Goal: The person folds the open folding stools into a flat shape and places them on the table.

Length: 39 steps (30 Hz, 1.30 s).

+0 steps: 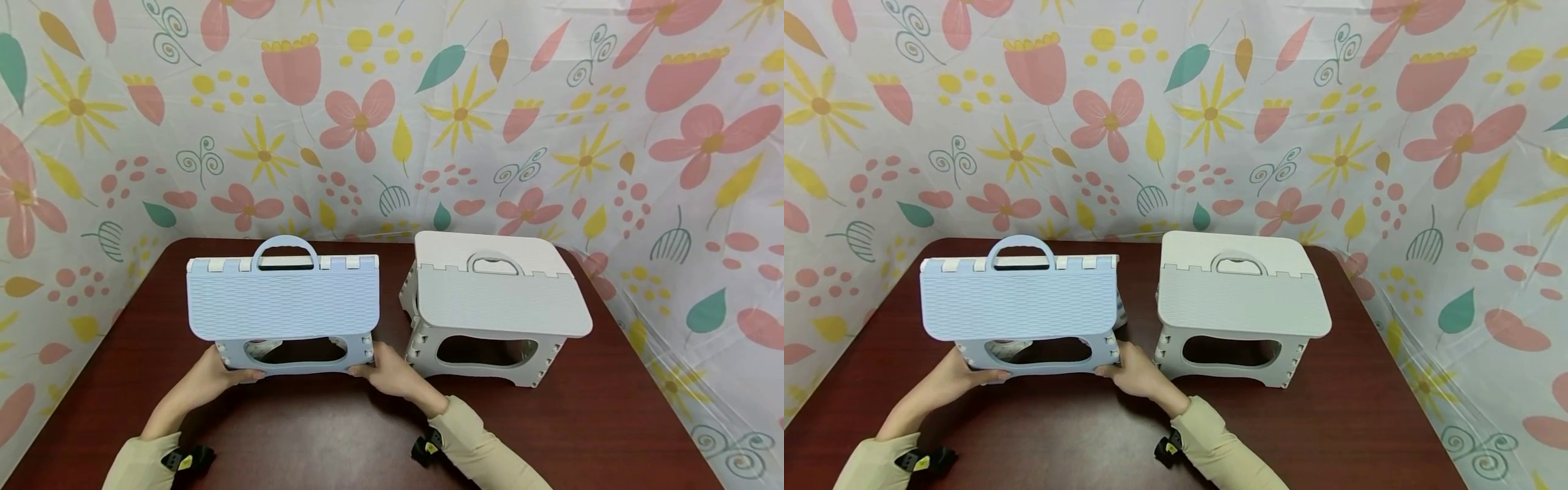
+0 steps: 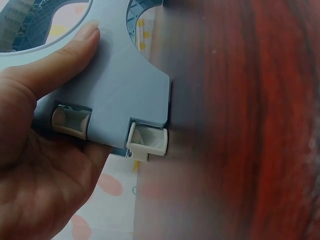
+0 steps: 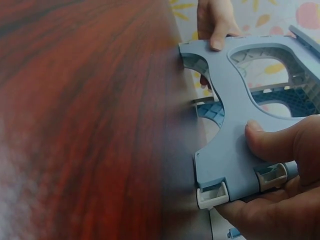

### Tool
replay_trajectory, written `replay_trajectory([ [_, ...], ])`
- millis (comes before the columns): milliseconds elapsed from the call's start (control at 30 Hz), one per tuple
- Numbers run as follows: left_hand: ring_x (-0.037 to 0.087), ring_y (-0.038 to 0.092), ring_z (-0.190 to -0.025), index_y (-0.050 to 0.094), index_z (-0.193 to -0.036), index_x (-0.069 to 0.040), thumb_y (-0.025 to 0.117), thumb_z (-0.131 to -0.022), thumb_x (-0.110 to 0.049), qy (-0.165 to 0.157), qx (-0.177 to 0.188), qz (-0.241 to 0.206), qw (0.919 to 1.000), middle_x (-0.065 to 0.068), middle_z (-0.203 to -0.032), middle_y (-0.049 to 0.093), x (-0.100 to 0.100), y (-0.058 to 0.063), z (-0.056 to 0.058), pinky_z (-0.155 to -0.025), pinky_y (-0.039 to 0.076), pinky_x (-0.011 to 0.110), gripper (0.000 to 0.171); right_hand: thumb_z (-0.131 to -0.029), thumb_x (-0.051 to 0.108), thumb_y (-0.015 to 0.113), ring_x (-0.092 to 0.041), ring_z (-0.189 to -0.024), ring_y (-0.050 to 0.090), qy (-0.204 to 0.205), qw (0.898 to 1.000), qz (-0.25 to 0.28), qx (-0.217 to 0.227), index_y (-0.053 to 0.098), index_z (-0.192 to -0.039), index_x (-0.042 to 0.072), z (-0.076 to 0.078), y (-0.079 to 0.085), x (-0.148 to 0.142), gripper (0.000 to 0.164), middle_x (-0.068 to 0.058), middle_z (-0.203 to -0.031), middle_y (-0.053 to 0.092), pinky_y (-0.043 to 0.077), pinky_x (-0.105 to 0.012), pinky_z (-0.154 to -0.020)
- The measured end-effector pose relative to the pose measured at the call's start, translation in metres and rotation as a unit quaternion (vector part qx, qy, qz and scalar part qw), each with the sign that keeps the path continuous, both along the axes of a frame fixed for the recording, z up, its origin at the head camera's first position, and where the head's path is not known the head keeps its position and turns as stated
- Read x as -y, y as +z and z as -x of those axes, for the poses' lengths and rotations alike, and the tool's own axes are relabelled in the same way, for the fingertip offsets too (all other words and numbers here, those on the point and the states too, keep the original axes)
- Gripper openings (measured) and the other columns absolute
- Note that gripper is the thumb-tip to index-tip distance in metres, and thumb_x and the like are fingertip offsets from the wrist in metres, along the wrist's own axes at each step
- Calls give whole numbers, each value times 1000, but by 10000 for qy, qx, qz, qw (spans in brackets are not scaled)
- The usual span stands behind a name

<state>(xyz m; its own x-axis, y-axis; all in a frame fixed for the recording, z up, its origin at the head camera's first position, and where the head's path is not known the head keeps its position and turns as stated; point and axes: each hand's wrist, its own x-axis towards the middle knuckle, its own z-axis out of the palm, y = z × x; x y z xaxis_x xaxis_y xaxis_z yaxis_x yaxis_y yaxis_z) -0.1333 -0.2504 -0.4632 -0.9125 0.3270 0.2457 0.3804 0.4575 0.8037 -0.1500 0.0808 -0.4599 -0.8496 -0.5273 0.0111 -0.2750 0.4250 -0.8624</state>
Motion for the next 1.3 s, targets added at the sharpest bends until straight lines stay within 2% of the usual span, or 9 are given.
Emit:
replay_trajectory([
  [533,-9,51,-102,37,-137,0,86,-69,-6,-35,-27,-11,10000,-28,-118,48,1,-1,1,-78,45,17,83,-88,6,68,-10,-83,59,-3,9999,-11,118,67,-101,2,1,-1,1,14,-10,-94,72,47,-24,-76],
  [633,-9,51,-102,36,-137,0,86,-69,-6,-35,-3,4,10000,-21,-119,50,1,-1,1,-79,45,17,84,-88,6,68,-10,-82,59,-14,9999,1,130,67,-102,2,1,-2,1,14,-9,-94,72,47,-24,-76],
  [800,-8,52,-100,37,-136,0,85,-70,-6,-28,52,57,10000,10,-120,58,0,0,2,-77,47,18,82,-88,4,67,-9,-80,57,20,9998,108,180,67,-101,0,1,-1,0,14,-10,-92,71,47,-23,-75],
  [867,-8,53,-99,37,-135,0,85,-71,-7,-17,68,94,9999,18,-119,58,0,0,2,-77,47,19,81,-88,3,66,-8,-80,57,32,9997,138,184,66,-101,0,1,-1,0,14,-10,-92,71,46,-23,-75],
  [1100,-11,48,-102,33,-139,0,87,-70,-10,172,137,296,9993,18,-124,55,0,2,1,-79,46,20,88,-88,5,68,-7,-80,58,-53,9999,-10,116,67,-100,1,-1,1,0,13,-8,-91,71,47,-24,-76],
  [1300,-12,46,-103,35,-138,0,89,-67,-13,320,148,333,9988,16,-126,55,1,5,0,-81,44,17,90,-83,16,76,-12,-87,64,-440,9971,-532,-326,66,-100,8,-3,7,-1,21,-2,-93,72,50,-29,-77],
])
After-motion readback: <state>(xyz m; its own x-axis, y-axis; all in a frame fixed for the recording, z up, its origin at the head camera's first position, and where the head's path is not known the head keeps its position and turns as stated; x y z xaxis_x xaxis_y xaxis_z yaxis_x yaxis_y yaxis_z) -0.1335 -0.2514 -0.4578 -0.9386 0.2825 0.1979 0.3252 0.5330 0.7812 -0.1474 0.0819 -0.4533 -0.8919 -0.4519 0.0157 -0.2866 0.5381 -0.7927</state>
